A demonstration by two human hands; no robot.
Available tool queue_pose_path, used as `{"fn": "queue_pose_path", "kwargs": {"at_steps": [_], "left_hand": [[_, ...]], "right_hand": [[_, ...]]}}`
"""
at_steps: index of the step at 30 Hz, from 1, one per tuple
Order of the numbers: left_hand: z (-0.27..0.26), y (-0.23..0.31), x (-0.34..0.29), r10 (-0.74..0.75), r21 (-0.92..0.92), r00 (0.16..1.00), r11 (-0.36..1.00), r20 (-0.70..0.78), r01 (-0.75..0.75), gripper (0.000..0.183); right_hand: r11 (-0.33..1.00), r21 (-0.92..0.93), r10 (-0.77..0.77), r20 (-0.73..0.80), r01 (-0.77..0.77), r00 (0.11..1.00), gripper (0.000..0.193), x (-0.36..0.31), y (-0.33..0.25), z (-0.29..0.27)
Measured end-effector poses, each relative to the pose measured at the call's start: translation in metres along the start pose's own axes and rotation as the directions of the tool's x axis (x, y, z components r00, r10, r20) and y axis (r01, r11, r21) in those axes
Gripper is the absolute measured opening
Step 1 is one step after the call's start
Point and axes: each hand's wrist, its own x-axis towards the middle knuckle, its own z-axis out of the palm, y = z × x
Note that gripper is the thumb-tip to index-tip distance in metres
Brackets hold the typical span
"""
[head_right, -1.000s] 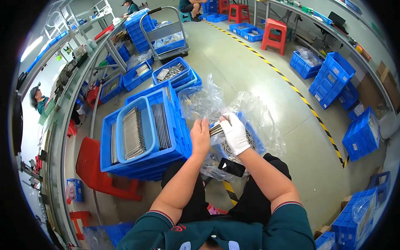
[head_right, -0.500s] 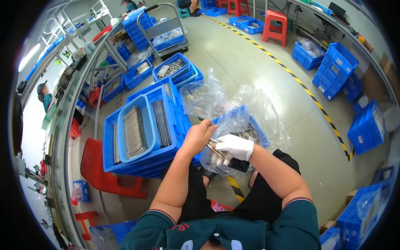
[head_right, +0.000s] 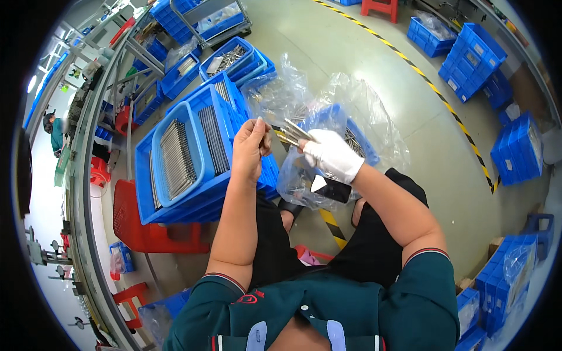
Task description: The person picks up small metal rods from a plastic bag and places them into a blue plastic crate. The person repeatedly transfers the rods from the bag to the crate, arranging them in rows.
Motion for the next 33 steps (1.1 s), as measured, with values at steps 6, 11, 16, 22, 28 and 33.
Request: {"fn": "queue_pose_path", "kwargs": {"at_steps": [6,11,16,22,28,33], "left_hand": [[0.002,0.001,-0.003,-0.136,-0.273,0.967,0.942,0.216,0.194,0.021],[0.002,0.000,-0.004,-0.158,-0.315,0.946,0.916,0.282,0.247,0.021],[0.002,-0.001,-0.005,-0.140,-0.237,0.949,0.949,0.283,0.210,0.021],[0.002,0.002,-0.007,-0.102,-0.099,0.966,0.987,0.237,0.128,0.015],[-0.003,0.004,-0.008,-0.106,-0.002,0.952,0.994,0.288,0.111,0.017],[0.004,0.004,-0.010,-0.079,0.066,0.981,0.995,0.176,0.069,0.019]], "right_hand": [[0.997,-0.023,-0.072,-0.029,0.072,0.997,0.022,0.001,0.001,-0.014],[0.968,-0.202,-0.158,-0.049,0.145,0.986,0.024,0.001,-0.001,-0.011],[0.977,-0.167,-0.138,-0.020,0.133,0.990,0.026,0.000,-0.004,-0.009],[0.967,-0.207,-0.154,0.001,0.151,0.988,0.026,0.001,0.000,-0.013],[0.939,-0.269,-0.217,0.019,0.214,0.976,0.028,-0.003,-0.002,-0.014],[0.940,-0.263,-0.226,-0.008,0.216,0.974,0.028,0.003,0.003,-0.012]]}}
